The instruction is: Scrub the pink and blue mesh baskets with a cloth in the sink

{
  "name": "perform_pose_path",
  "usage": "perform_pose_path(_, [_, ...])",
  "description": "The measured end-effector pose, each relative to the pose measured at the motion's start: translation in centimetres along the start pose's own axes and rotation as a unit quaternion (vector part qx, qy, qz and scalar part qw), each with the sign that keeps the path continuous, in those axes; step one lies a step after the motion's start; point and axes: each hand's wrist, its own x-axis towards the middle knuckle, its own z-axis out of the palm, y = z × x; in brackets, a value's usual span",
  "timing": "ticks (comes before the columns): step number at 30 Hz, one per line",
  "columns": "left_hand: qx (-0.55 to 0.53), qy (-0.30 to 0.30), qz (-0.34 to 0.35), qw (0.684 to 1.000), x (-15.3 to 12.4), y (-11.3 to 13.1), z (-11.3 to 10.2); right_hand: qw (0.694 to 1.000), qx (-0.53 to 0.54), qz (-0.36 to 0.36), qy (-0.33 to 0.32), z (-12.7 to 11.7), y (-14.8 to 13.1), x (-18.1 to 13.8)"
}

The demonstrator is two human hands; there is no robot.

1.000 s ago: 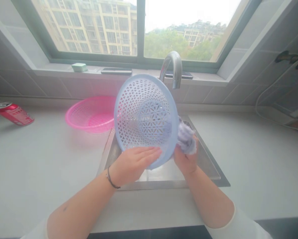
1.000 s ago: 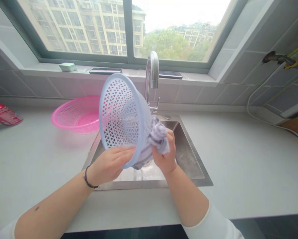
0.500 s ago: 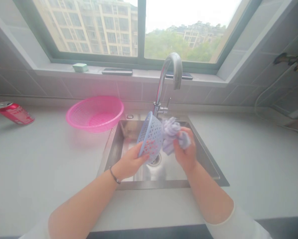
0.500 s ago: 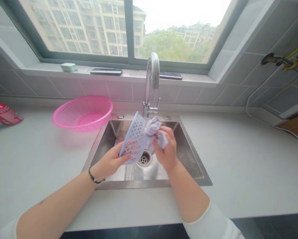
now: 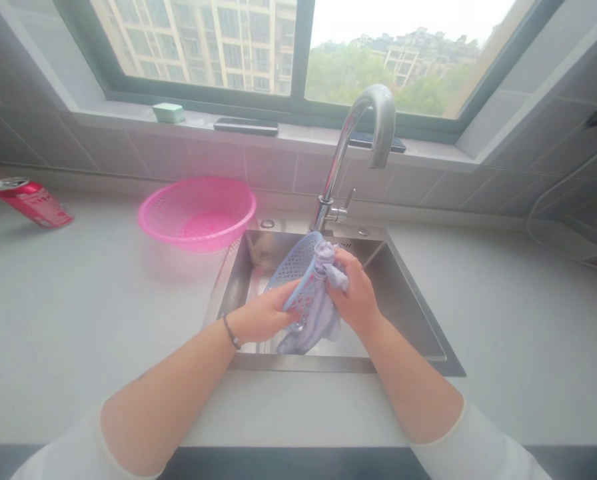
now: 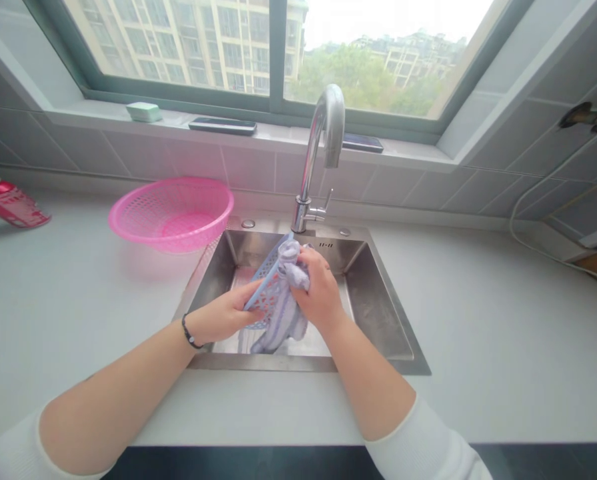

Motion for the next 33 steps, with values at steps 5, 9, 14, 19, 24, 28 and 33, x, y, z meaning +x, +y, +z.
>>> perform_pose_path(5, [-0.07, 0.058, 0.036, 0.995, 0.4, -1.2, -0.2, 0.98, 0.023, -0.188, -0.054, 0.8, -3.1, 0.0])
perform_pose_path(9, [-0.086, 0.051, 0.035, 0.994, 0.6, -1.4, -0.6, 0.965, -0.006, -0.255, -0.066, 1.3, -3.3, 0.0])
perform_pose_path(14, [-0.062, 0.011, 0.011, 0.998, 0.2, -0.6, -0.6, 0.998, 0.018, -0.067, -0.008, 0.7, 0.0, -0.4])
perform_pose_path(19, [-0.105, -0.017, 0.012, 0.994, -0.1, -0.3, -0.1, 0.999, 0.025, 0.032, 0.026, 0.2, 0.3, -0.4])
perform_pose_path(24, [-0.105, 0.028, 0.049, 0.993, 0.2, -1.0, -0.1, 0.996, 0.013, -0.083, 0.007, 0.9, -1.5, -0.1])
perform_pose_path(28, [-0.158, 0.041, 0.062, 0.985, 0.5, -1.0, -0.1, 0.981, 0.005, -0.187, -0.042, 1.1, -2.7, -0.4])
perform_pose_path(33, [-0.081, 0.024, 0.046, 0.995, 0.4, -0.8, -0.6, 0.986, 0.007, -0.163, -0.028, 1.0, -1.7, -0.4])
